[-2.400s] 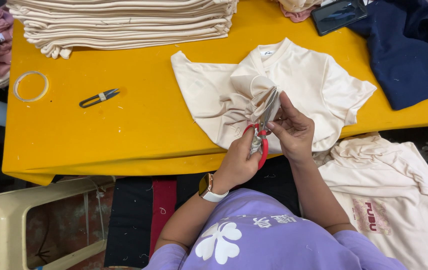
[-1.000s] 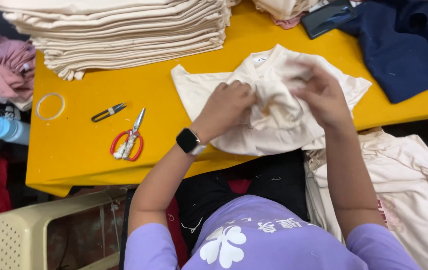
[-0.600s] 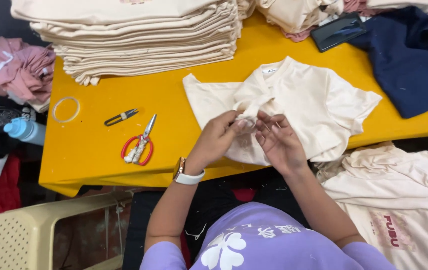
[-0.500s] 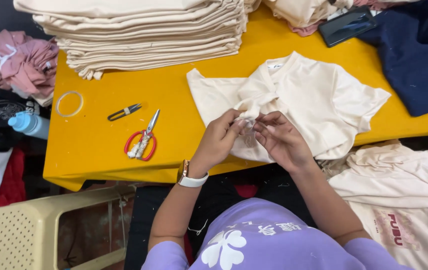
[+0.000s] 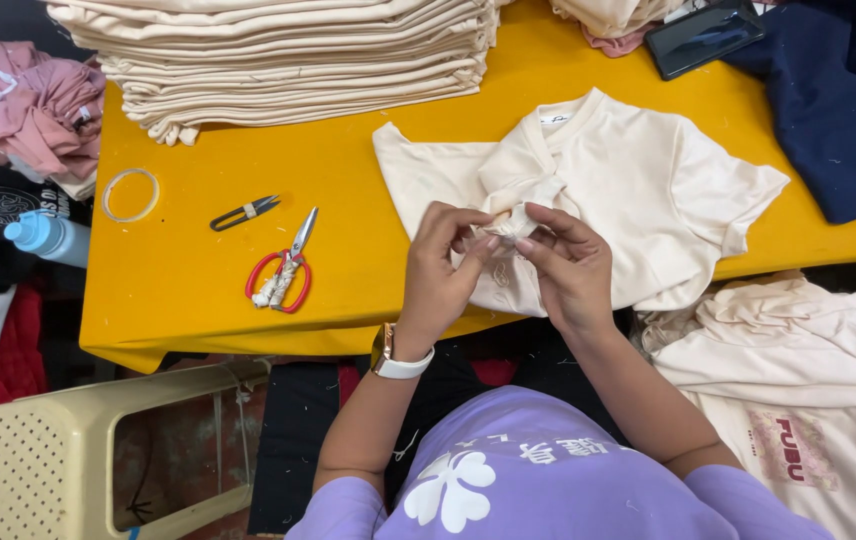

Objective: A person uses scissors to cut small holes into the front of white t-shirts at a workstation.

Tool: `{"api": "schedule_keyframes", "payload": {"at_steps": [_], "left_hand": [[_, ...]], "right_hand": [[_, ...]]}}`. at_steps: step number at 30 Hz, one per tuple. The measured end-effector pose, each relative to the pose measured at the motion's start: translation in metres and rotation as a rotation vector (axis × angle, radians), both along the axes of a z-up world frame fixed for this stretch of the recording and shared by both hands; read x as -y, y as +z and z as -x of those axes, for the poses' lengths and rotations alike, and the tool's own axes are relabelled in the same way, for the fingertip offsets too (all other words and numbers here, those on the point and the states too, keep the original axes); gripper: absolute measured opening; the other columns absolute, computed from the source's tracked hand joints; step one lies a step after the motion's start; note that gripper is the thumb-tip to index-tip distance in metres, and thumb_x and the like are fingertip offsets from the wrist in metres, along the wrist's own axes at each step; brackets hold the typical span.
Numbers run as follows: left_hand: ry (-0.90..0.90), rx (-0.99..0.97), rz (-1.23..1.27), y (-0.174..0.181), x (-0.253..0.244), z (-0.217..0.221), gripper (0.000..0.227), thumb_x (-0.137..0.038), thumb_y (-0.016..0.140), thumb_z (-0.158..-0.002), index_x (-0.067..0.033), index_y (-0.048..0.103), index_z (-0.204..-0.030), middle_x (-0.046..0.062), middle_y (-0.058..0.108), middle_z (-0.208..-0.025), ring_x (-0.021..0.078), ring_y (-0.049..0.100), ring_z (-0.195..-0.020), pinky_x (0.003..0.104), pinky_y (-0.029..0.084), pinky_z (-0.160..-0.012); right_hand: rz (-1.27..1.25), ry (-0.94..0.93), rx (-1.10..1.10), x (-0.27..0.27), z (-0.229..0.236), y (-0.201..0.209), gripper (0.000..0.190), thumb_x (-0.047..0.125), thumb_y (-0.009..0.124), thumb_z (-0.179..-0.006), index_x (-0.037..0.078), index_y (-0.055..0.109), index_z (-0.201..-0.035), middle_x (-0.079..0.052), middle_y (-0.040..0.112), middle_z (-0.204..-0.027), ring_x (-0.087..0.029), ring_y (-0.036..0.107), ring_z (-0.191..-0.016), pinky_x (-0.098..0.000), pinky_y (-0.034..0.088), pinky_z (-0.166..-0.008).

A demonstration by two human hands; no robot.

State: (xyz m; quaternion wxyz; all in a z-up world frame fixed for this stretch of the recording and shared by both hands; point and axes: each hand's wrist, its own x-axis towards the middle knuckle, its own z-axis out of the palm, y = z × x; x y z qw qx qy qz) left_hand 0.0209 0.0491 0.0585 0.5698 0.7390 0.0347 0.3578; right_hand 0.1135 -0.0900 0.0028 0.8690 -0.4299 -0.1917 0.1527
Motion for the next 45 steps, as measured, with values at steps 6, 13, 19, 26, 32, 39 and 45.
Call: {"api": "schedule_keyframes", "payload": {"at_steps": [6,13,19,26,32,39,45], "left_hand": [[0.128,0.099,-0.298,0.022,0.003,0.005,0.011,-0.005,0.075,-0.091,-0.0116,0.075,-0.1,0.004,0.049,-0.089,0.0216,0.055,-0.075,0.034,0.051,-0.072],[-0.005,0.051,-0.27,0.027,-0.008,0.002,0.008,-0.009,0.075,-0.091,-0.0143,0.074,-0.097,0.005,0.05,-0.092,0.0236,0.057,-0.078,0.037,0.051,-0.077],[-0.117,-0.003,-0.37,0.032,-0.013,-0.005,0.004,-0.008,0.071,-0.094,-0.0118,0.071,-0.096,0.006,0.05,-0.093,0.0276,0.057,-0.078,0.04,0.051,-0.077],[-0.282,-0.082,-0.148,0.03,-0.025,-0.007,0.009,-0.016,0.067,-0.098,-0.0098,0.067,-0.104,0.008,0.048,-0.102,0.0206,0.052,-0.083,0.035,0.047,-0.075],[-0.281,-0.092,-0.17,0.023,-0.028,-0.011,0.006,-0.012,0.063,-0.099,-0.0065,0.065,-0.1,0.011,0.049,-0.1,0.0249,0.053,-0.08,0.038,0.048,-0.075],[-0.286,-0.101,-0.241,0.015,-0.032,-0.011,0.009,-0.014,0.067,-0.097,-0.0055,0.067,-0.097,0.012,0.053,-0.1,0.031,0.059,-0.084,0.042,0.05,-0.08],[0.078,-0.163,-0.251,-0.012,-0.099,0.016,0.025,-0.02,0.053,-0.108,-0.0025,0.065,-0.093,0.015,0.053,-0.095,0.0366,0.059,-0.092,0.045,0.048,-0.089]], "right_hand": [[0.137,-0.128,0.281,-0.002,0.005,0.013,0.048,-0.018,0.076,-0.082,-0.016,0.061,-0.128,-0.015,0.068,-0.102,-0.019,0.074,-0.093,-0.0302,0.065,-0.083],[0.099,-0.074,0.257,0.002,-0.003,0.006,0.04,-0.019,0.075,-0.081,-0.019,0.063,-0.12,-0.016,0.064,-0.096,-0.02,0.072,-0.093,-0.0324,0.066,-0.081],[0.15,-0.053,0.341,0.003,0.0,0.021,0.04,-0.019,0.075,-0.082,-0.02,0.062,-0.119,-0.017,0.061,-0.093,-0.024,0.073,-0.09,-0.0337,0.066,-0.078],[0.157,0.003,0.288,0.005,-0.004,0.017,0.041,-0.017,0.075,-0.082,-0.019,0.062,-0.12,-0.014,0.06,-0.096,-0.02,0.073,-0.092,-0.0275,0.065,-0.079],[0.17,0.059,0.279,0.003,-0.008,0.016,0.043,-0.018,0.075,-0.08,-0.019,0.062,-0.122,-0.013,0.06,-0.096,-0.02,0.074,-0.091,-0.0275,0.065,-0.078],[0.157,0.072,0.246,-0.005,-0.011,0.003,0.046,-0.019,0.074,-0.08,-0.018,0.062,-0.124,-0.013,0.061,-0.098,-0.019,0.073,-0.089,-0.0284,0.065,-0.078],[0.082,0.145,0.102,-0.011,0.003,0.0,0.046,-0.017,0.066,-0.087,-0.016,0.058,-0.133,-0.01,0.061,-0.108,-0.018,0.072,-0.094,-0.027,0.064,-0.084]]}}
